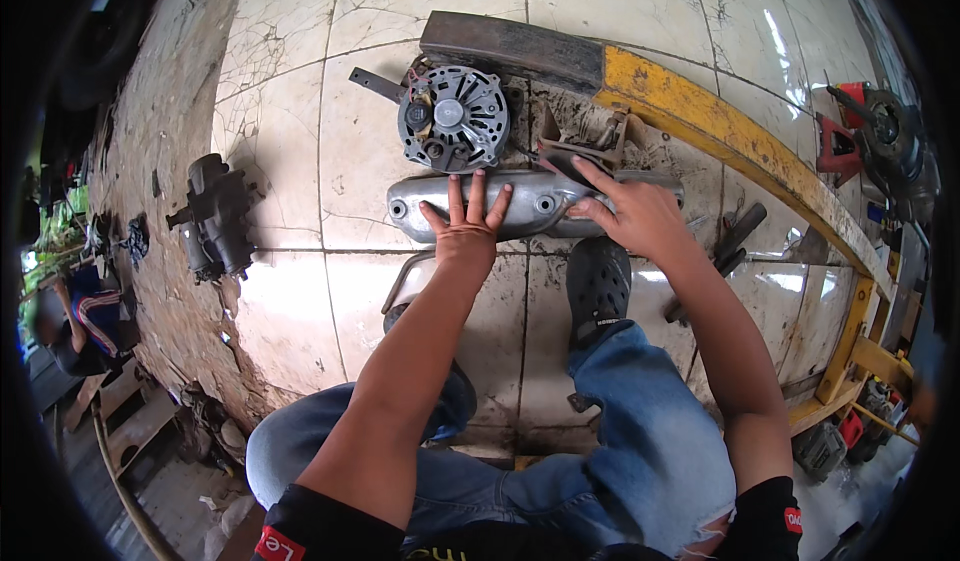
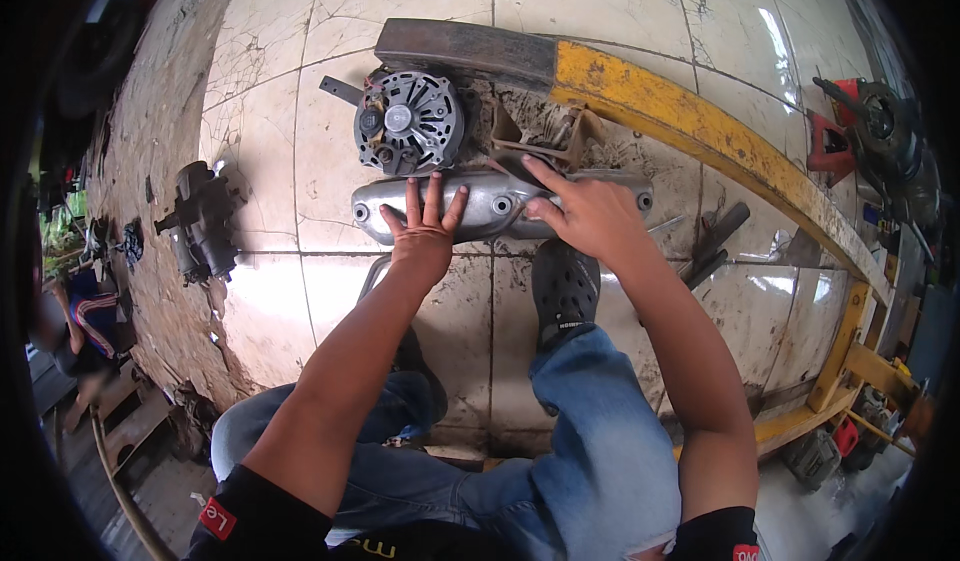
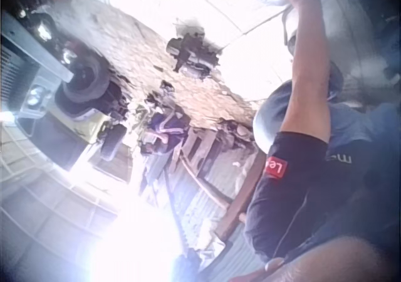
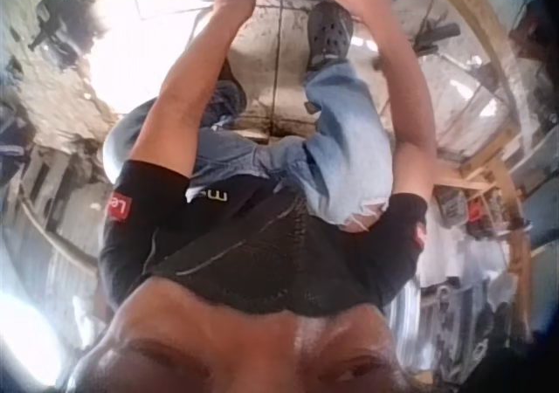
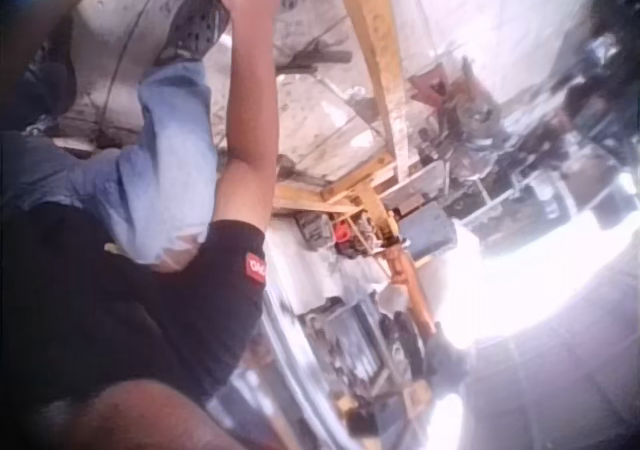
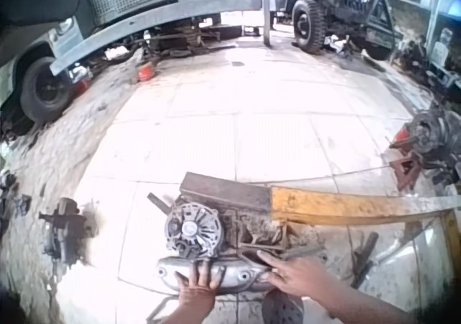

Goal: The person sits on the workshop floor and uses a metal rod and a small tool to manipulate and clean a cylindrical mechanical component. They repeatedly insert the rod into the component and scrape its interior, then wipe the exterior with a cloth.

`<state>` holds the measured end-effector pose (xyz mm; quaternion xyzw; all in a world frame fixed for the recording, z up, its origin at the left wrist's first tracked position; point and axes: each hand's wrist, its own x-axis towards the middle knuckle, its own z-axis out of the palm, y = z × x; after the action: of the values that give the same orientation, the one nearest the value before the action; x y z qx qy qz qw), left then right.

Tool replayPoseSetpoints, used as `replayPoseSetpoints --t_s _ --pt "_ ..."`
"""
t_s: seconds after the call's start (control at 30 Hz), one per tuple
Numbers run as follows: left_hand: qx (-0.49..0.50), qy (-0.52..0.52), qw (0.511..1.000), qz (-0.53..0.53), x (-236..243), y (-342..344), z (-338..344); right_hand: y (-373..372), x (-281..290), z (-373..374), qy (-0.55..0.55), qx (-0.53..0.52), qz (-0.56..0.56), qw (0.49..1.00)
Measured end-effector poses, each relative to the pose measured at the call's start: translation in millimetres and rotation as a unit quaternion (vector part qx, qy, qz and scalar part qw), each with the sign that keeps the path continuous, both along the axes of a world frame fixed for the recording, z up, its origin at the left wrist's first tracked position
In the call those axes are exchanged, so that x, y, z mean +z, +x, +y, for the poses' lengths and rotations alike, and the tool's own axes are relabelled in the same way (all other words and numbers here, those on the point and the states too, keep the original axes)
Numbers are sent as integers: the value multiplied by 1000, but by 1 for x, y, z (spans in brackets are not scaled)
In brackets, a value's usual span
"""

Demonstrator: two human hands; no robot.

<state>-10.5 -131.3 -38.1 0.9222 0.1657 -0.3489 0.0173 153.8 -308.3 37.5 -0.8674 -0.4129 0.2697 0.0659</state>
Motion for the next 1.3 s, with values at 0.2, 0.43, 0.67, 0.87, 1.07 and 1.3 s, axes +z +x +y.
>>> replayPoseSetpoints --t_s 0.2,0.43,0.67,0.87,1.07,1.3 --pt "-13 4 1000 -7 -2 -1 -2 -20 -26 -15 71 9 17 997" --pt "-31 45 998 7 -4 -1 -4 -31 -46 -27 150 -79 40 985" --pt "-28 61 997 40 5 7 -8 -20 -39 -10 142 -90 62 984" --pt "-26 54 998 30 1 2 -5 -34 -37 -15 152 -115 38 981" --pt "-27 54 998 27 2 4 -8 -37 -14 7 35 -116 52 991" --pt "-25 45 998 45 4 7 -7 -38 -5 24 -3 -130 87 988"
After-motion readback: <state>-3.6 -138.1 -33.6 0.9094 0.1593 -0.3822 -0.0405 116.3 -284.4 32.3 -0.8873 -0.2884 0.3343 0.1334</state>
